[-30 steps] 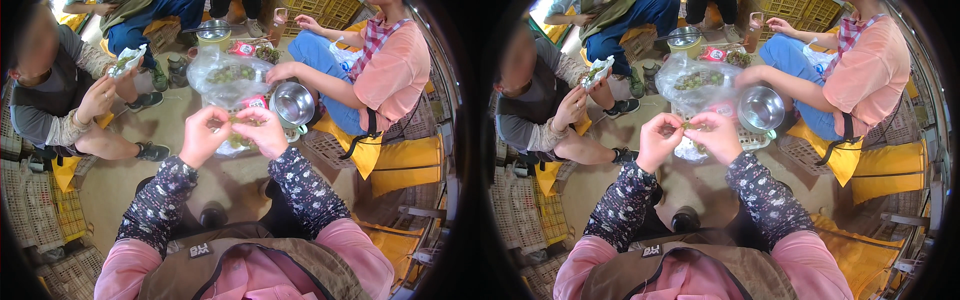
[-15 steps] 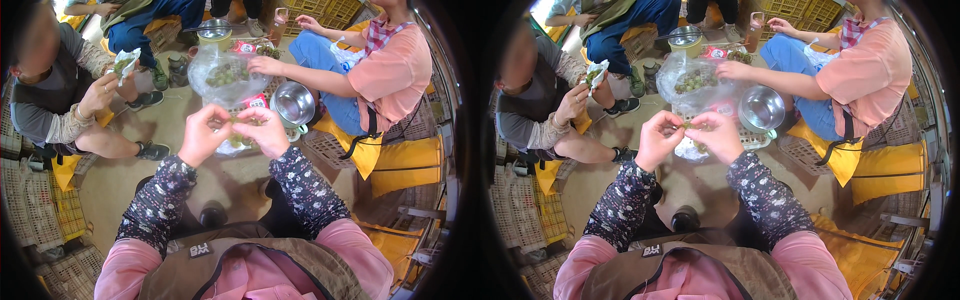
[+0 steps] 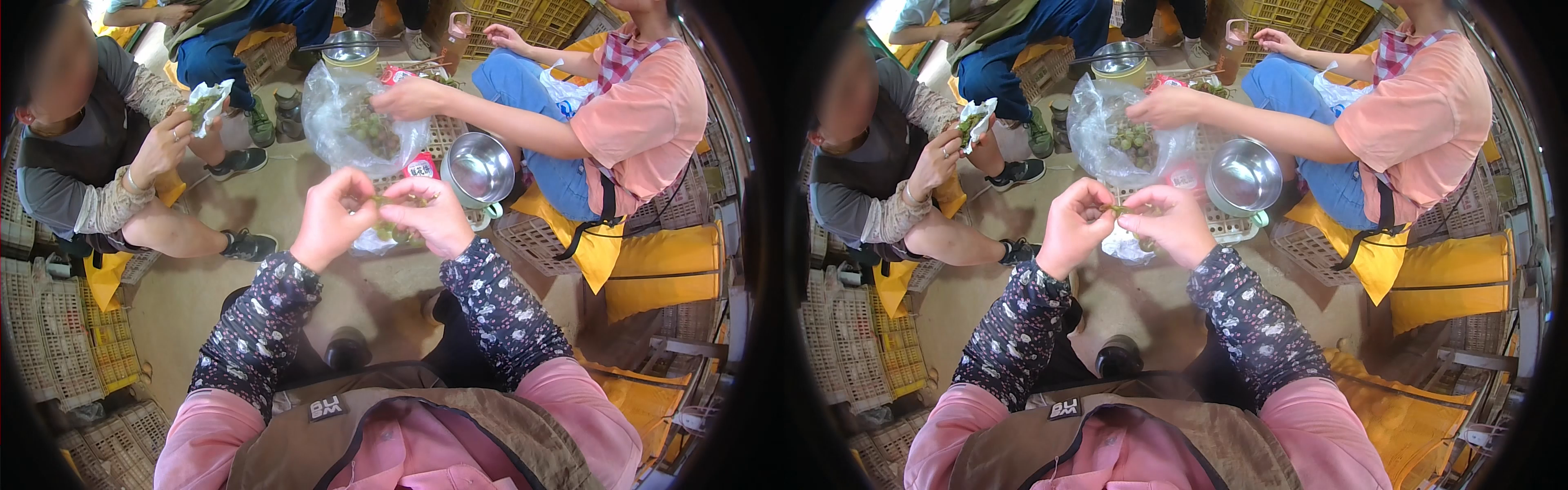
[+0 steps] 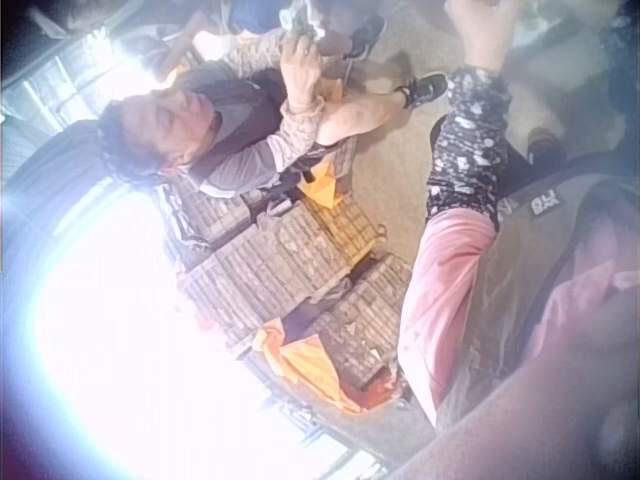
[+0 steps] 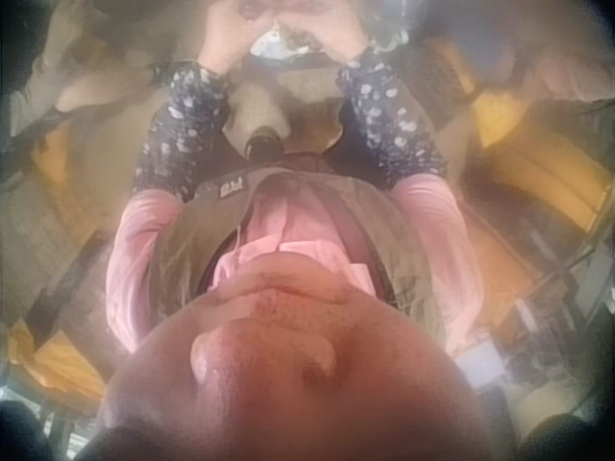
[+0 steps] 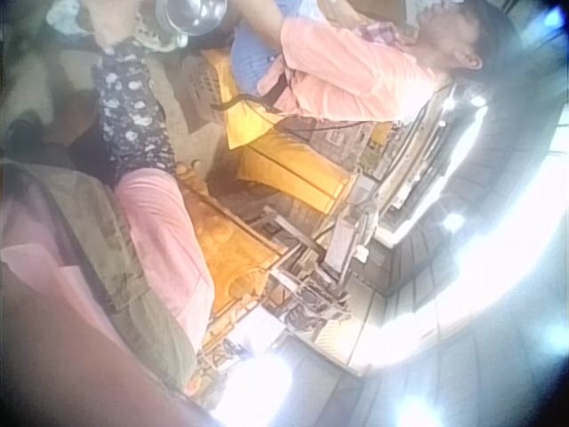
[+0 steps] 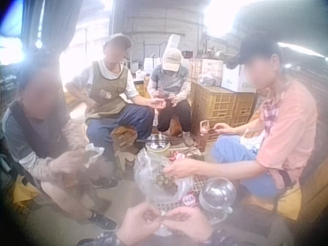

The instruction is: The person picks individual green grapes from a cluster, removing stems and placing the fruit onto a tray while others sit nearby doing the same.

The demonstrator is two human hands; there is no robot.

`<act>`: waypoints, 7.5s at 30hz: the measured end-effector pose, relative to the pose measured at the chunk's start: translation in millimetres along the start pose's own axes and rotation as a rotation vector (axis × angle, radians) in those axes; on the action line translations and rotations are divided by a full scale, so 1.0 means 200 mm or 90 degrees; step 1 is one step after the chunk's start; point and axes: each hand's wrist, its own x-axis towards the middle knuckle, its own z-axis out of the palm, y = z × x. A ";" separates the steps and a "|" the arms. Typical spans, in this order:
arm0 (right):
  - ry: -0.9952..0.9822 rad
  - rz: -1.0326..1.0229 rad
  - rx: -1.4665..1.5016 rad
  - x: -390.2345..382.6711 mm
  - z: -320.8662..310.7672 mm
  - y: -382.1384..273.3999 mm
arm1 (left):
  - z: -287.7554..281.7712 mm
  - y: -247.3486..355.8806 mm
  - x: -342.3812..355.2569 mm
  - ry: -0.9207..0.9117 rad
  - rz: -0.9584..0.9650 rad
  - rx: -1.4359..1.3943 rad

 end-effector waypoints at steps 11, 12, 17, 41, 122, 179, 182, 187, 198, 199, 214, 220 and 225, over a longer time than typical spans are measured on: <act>0.019 0.071 0.097 0.00 0.02 -0.03 | -0.02 0.01 0.00 -0.008 -0.095 -0.317; 0.020 0.071 0.097 0.00 0.02 -0.03 | -0.01 0.01 0.00 -0.003 -0.094 -0.326; 0.076 0.017 0.037 0.00 0.03 0.00 | 0.01 0.01 0.01 0.018 -0.075 -0.287; -0.032 0.120 0.285 -0.01 -0.06 -0.05 | -0.06 -0.06 0.04 0.015 -0.212 -0.642; 0.003 -0.013 -0.020 0.03 -0.03 -0.02 | 0.01 -0.03 0.00 -0.094 -0.096 -0.301; 0.029 0.089 0.157 0.02 -0.11 -0.04 | -0.03 -0.03 0.01 -0.195 -0.246 -0.584; 0.047 0.055 0.085 0.02 -0.11 -0.03 | -0.02 -0.03 0.01 -0.188 -0.241 -0.587; 0.054 0.018 0.019 0.02 -0.10 -0.04 | -0.02 -0.04 0.02 -0.162 -0.226 -0.595; -0.041 -0.143 -0.124 0.03 -0.06 -0.02 | -0.01 -0.01 0.02 -0.118 -0.243 -0.567; -0.042 -0.144 -0.126 0.03 -0.06 -0.02 | -0.01 -0.02 0.02 -0.118 -0.241 -0.567; 0.045 -0.084 -0.123 0.04 -0.09 0.02 | -0.04 -0.02 0.01 -0.013 -0.336 -0.421; 0.053 -0.108 -0.139 0.03 -0.10 0.01 | -0.05 -0.04 0.01 -0.009 -0.331 -0.422; 0.057 -0.106 -0.106 0.03 -0.12 0.03 | -0.05 -0.05 0.02 -0.011 -0.309 -0.456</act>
